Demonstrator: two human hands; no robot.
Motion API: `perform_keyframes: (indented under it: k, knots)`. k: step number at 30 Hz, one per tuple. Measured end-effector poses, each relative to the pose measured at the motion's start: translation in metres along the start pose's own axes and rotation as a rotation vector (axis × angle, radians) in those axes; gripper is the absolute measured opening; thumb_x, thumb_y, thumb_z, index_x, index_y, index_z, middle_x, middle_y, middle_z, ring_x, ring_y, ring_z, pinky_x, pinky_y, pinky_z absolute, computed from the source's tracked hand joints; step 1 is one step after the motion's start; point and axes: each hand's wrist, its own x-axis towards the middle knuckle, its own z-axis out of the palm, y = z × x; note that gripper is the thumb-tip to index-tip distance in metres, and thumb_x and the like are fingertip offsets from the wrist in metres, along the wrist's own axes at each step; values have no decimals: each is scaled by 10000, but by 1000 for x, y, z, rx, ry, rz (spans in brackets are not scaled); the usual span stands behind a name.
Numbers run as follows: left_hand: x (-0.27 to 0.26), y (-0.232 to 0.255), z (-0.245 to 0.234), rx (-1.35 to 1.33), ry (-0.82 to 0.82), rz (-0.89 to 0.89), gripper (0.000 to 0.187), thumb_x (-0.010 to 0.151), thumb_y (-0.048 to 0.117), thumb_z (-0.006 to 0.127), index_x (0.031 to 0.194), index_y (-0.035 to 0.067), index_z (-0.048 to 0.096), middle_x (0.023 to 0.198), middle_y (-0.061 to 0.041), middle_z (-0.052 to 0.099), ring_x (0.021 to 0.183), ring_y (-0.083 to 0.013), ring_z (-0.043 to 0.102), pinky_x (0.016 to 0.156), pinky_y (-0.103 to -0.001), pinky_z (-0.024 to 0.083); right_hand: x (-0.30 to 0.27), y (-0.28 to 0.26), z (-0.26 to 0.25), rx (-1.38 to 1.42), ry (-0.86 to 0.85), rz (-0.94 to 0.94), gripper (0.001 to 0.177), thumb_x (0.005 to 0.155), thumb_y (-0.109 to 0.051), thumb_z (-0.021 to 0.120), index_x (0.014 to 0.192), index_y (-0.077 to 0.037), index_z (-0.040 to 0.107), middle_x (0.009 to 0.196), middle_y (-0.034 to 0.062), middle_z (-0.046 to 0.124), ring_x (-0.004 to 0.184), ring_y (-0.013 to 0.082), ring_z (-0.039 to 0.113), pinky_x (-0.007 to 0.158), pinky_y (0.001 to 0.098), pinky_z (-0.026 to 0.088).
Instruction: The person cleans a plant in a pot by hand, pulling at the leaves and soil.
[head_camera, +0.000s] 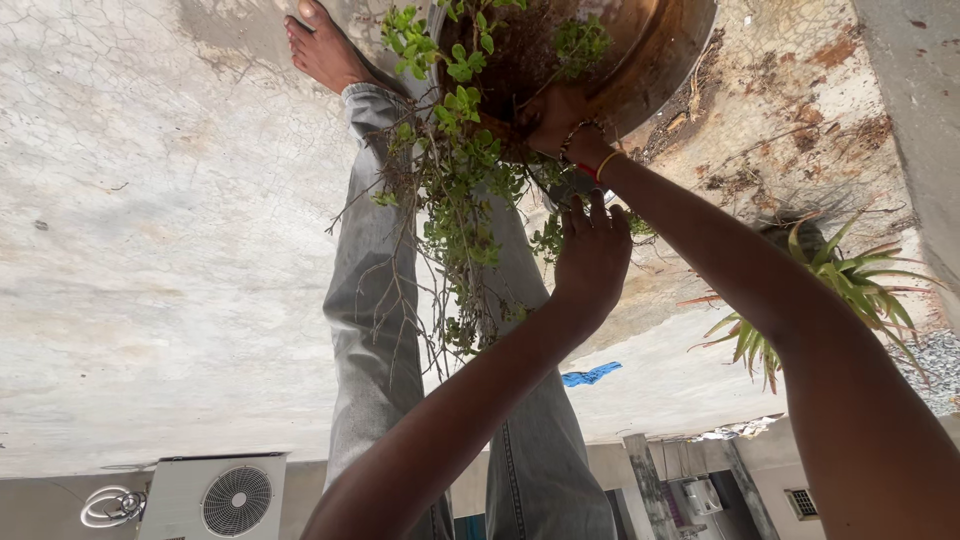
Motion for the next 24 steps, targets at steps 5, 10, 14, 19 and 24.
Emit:
perform_keyframes:
  k: [5, 10, 14, 19, 24]
  knots:
    - [0, -4, -2, -8, -31, -30, 472, 844, 59, 712, 1275, -75, 573, 1458, -331, 473, 1355, -495, 500, 1136, -540, 438, 16, 24, 24, -242, -10, -112, 263, 822, -244, 786, 849, 18, 781, 886, 231, 758, 853, 304, 713, 832, 408, 599]
    - [-4, 1, 1, -37, 29, -5, 420, 833, 60, 718, 1209, -76, 589, 1420, -310, 509, 1352, -468, 517, 1136, -540, 444, 22, 48, 25, -288, 56, -168, 218, 847, -188, 743, 828, 24, 695, 858, 237, 725, 787, 353, 676, 727, 455, 581]
    - [-4, -1, 0, 8, 98, -13, 356, 882, 47, 718, 1188, -86, 594, 1424, -313, 513, 1356, -462, 544, 1137, -523, 466, 22, 53, 10, 286, -165, -223, 167, 740, -73, 703, 897, -56, 758, 976, 146, 778, 892, 265, 719, 804, 384, 594]
    - [-1, -2, -6, 9, 76, 11, 435, 788, 86, 741, 1171, -77, 618, 1386, -312, 537, 1270, -441, 586, 1077, -508, 497, 9, 32, 5, 5, -3, -92, 245, 810, -142, 778, 1046, -180, 836, 1015, 144, 769, 836, 309, 726, 771, 425, 614]
    - [-6, 2, 4, 58, 155, 14, 391, 853, 81, 737, 1202, -58, 626, 1397, -297, 557, 1270, -437, 602, 1087, -486, 524, 8, 37, -14, -89, -33, -292, 201, 882, -251, 835, 1031, -117, 823, 924, 173, 765, 785, 327, 719, 753, 438, 596]
